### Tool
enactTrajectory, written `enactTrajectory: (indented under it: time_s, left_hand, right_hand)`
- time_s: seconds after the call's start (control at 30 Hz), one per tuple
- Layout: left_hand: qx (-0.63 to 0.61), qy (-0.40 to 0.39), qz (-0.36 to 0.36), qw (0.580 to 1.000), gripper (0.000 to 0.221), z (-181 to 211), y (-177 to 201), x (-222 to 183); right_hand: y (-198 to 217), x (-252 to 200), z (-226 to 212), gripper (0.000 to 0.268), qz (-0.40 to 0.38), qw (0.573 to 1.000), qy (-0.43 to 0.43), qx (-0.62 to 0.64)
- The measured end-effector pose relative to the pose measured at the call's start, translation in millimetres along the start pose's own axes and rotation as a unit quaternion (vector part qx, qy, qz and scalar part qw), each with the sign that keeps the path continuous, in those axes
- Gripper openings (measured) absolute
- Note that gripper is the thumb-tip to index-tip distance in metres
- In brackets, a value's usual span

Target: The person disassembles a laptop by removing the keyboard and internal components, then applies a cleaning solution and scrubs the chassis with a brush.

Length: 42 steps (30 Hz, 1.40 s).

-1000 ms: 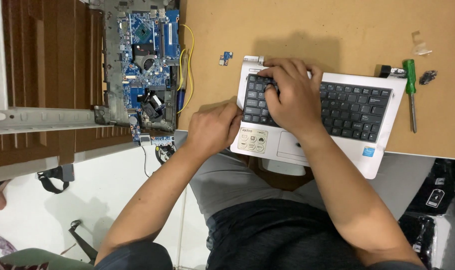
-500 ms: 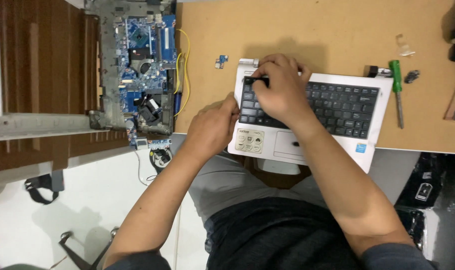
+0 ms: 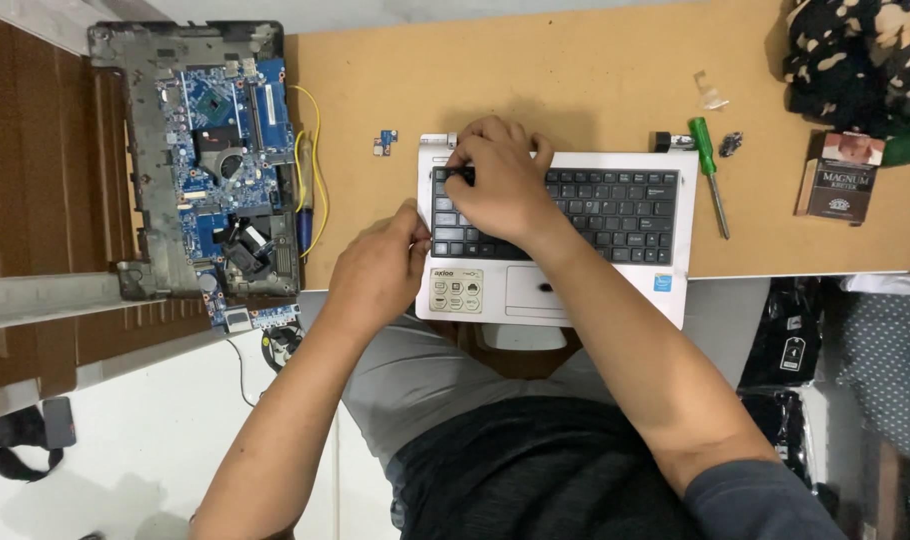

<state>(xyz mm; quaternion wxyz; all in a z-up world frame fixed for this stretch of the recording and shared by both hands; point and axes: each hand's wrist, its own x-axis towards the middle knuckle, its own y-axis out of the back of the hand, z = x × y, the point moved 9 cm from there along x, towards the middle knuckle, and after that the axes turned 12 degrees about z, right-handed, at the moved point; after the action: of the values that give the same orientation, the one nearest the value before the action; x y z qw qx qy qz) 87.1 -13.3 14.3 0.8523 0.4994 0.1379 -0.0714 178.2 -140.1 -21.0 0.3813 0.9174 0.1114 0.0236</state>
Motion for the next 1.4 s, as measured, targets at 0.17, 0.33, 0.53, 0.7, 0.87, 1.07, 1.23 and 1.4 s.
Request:
enactTrajectory:
  time_s: [0.17, 0.33, 0.53, 0.7, 0.87, 1.07, 1.23, 1.4]
  left_hand:
    - [0.023, 0.005, 0.017, 1.000, 0.017, -5.0, 7.3, -4.4]
    - [0.054, 0.040, 0.075, 0.995, 0.023, -17.7, 25.6, -15.1]
    - [-0.062, 0.099, 0.118, 0.986, 0.035, -30.7, 2.2, -38.7]
    - [-0.334, 0.138, 0.179, 0.915, 0.018, -70.4, -39.9, -64.9]
    - [-0.557, 0.129, 0.185, 0.800, 0.016, -94.6, -91.0, -86.4]
    - [-0.733, 0.108, 0.223, 0.634, 0.013, -59.5, -81.9, -111.1]
    - [-0.720, 0.087, 0.286, 0.627, 0.017, -68.6, -75.6, -132.1]
    - [-0.730, 0.178, 0.347, 0.561, 0.022, -73.6, -121.1, -126.9]
  right_hand:
    - [13.0, -4.3, -11.8, 0.025, 0.018, 1.000, 0.008, 0.022]
    - [11.3, -14.7, -24.1, 0.035, 0.046, 0.998, 0.036, -0.016]
    - [5.9, -40.7, -58.1, 0.044, 0.286, 0.918, 0.229, -0.149]
    - [5.4, -56.8, -89.8, 0.033, 0.288, 0.914, 0.259, -0.120]
    - [11.6, -72.6, -125.7, 0.025, 0.252, 0.912, 0.317, -0.072]
    - [25.4, -98.1, -158.1, 0.019, 0.215, 0.899, 0.381, -0.010]
    - [22.0, -107.8, -179.0, 0.016, 0.221, 0.896, 0.382, -0.036]
    - [16.8, -116.7, -195.8, 0.016, 0.247, 0.846, 0.456, -0.122]
